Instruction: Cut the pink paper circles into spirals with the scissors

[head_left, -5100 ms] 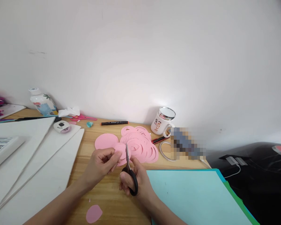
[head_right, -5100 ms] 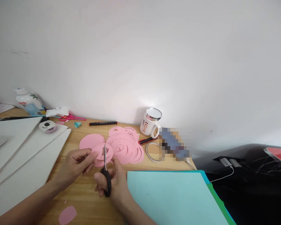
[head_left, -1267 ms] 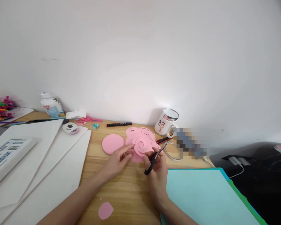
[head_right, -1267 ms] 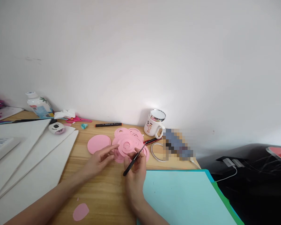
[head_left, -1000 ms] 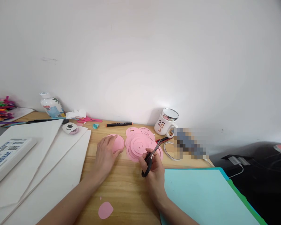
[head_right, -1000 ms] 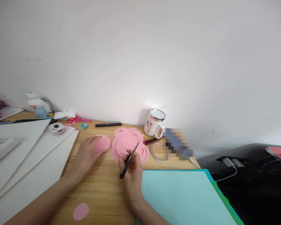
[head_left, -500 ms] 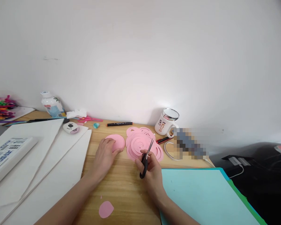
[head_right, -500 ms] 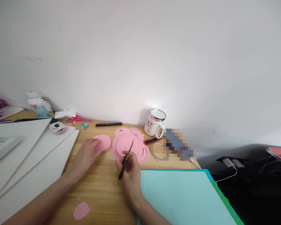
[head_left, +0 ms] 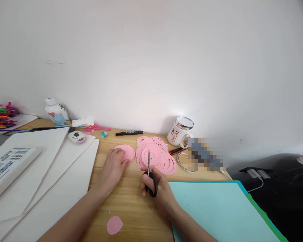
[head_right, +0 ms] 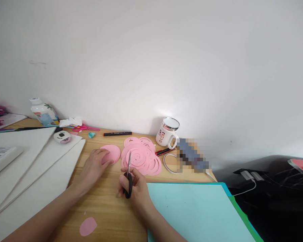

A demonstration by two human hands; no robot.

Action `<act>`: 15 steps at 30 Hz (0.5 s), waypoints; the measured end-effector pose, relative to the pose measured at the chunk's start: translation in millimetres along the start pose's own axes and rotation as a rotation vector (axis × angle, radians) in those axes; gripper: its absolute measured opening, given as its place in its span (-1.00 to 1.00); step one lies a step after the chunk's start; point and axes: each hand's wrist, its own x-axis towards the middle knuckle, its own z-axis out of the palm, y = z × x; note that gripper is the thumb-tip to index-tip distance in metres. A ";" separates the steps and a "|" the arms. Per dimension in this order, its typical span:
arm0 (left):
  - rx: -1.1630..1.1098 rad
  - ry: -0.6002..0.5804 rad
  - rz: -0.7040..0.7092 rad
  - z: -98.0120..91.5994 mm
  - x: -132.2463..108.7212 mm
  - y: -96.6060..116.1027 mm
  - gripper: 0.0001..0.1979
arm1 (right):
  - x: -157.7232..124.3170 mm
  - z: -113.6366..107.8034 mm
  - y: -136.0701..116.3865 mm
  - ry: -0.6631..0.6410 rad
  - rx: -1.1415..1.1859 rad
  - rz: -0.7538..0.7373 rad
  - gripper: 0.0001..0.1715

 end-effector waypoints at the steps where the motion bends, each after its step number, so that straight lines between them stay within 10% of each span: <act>1: 0.002 -0.004 -0.003 -0.3 0.0 0.3 -0.81 | -0.5 0.4 0.0 -0.056 0.045 0.043 -0.60; 15: -0.026 -0.009 -0.004 0.3 -0.3 0.0 -0.83 | 0.0 -0.2 2.1 -0.119 0.244 0.267 -0.49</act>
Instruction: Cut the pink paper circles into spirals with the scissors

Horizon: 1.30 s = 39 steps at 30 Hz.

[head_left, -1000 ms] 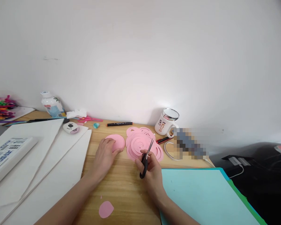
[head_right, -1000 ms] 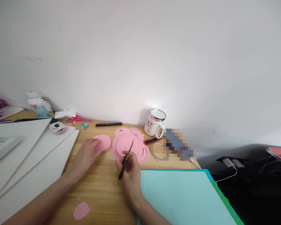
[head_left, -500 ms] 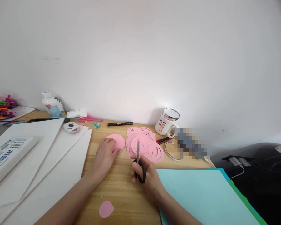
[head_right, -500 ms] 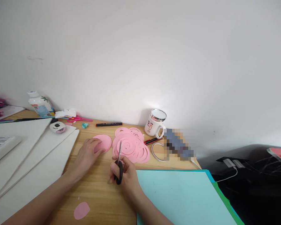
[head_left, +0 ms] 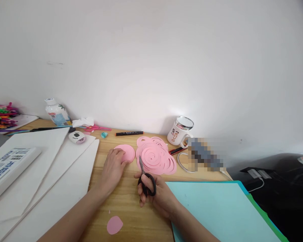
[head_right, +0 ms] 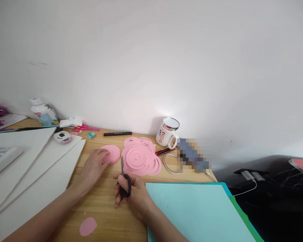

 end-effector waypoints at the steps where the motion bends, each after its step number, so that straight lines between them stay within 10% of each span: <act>1: -0.006 -0.002 -0.006 -0.1 0.1 -0.2 -0.83 | 0.0 0.2 -0.2 0.001 0.000 0.001 -0.48; 39: -0.022 0.015 0.017 -1.9 -2.0 4.2 -0.87 | 11.6 -6.1 -5.1 -0.170 0.422 0.325 -0.54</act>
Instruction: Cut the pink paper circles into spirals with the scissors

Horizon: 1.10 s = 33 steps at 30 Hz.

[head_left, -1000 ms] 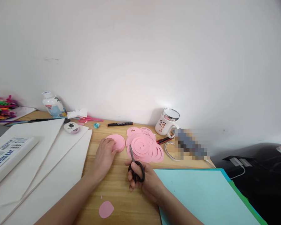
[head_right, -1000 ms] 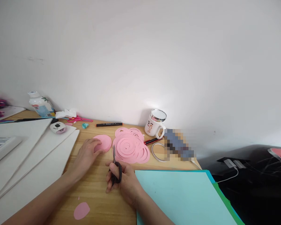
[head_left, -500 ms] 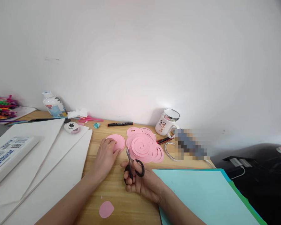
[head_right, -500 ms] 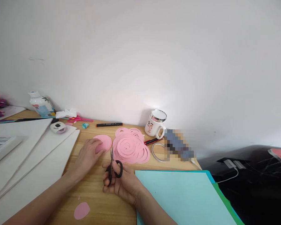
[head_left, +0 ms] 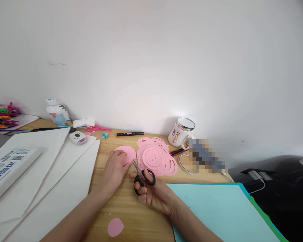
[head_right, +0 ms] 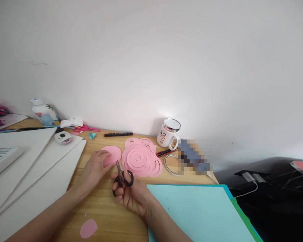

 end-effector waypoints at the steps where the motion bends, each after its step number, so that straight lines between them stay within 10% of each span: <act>1: -0.001 -0.005 -0.003 -0.1 0.1 0.0 -0.87 | 0.0 0.0 0.0 -0.003 0.000 0.001 -0.54; 26: -0.017 -0.052 -0.078 -9.3 1.9 5.3 -0.81 | 0.3 -0.3 -1.6 -0.064 -0.038 -0.044 -0.47; 33: -0.222 0.406 -0.033 -20.1 2.8 12.7 -0.85 | -8.4 -1.7 6.4 -0.129 -0.318 -0.248 -0.53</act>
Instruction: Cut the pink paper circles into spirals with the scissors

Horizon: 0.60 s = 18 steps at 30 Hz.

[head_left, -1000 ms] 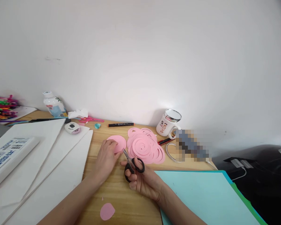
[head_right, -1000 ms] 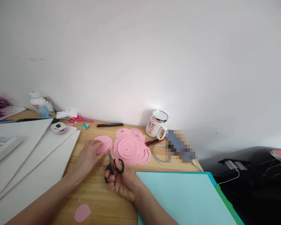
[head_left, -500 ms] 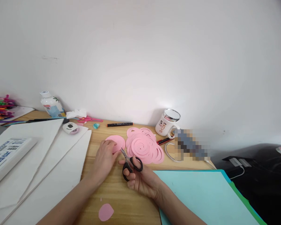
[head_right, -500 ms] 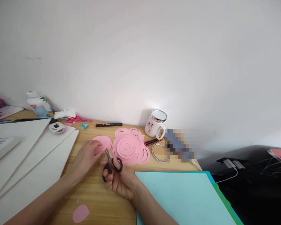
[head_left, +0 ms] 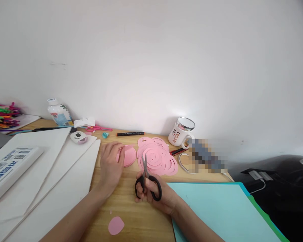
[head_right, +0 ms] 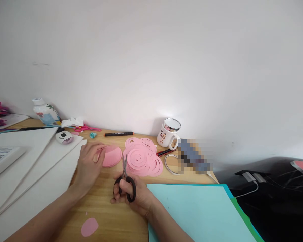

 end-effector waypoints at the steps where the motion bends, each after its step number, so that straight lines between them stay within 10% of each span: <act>1: -0.097 0.032 -0.051 -0.8 0.4 2.7 -0.85 | -1.2 0.5 1.1 -0.032 -0.047 0.007 -0.55; 5: -0.571 -0.112 -0.378 0.3 -0.8 11.9 -0.80 | -2.8 2.4 4.3 -0.178 -0.181 0.023 -0.50; 9: -0.828 -0.168 -0.579 2.7 -3.6 15.3 -0.78 | -1.6 4.2 1.2 -0.010 -0.340 -0.174 -0.52; 18: -1.058 -0.289 -0.453 -2.0 -12.8 28.7 -0.84 | -0.9 8.9 -6.5 0.109 -0.589 -0.303 -0.49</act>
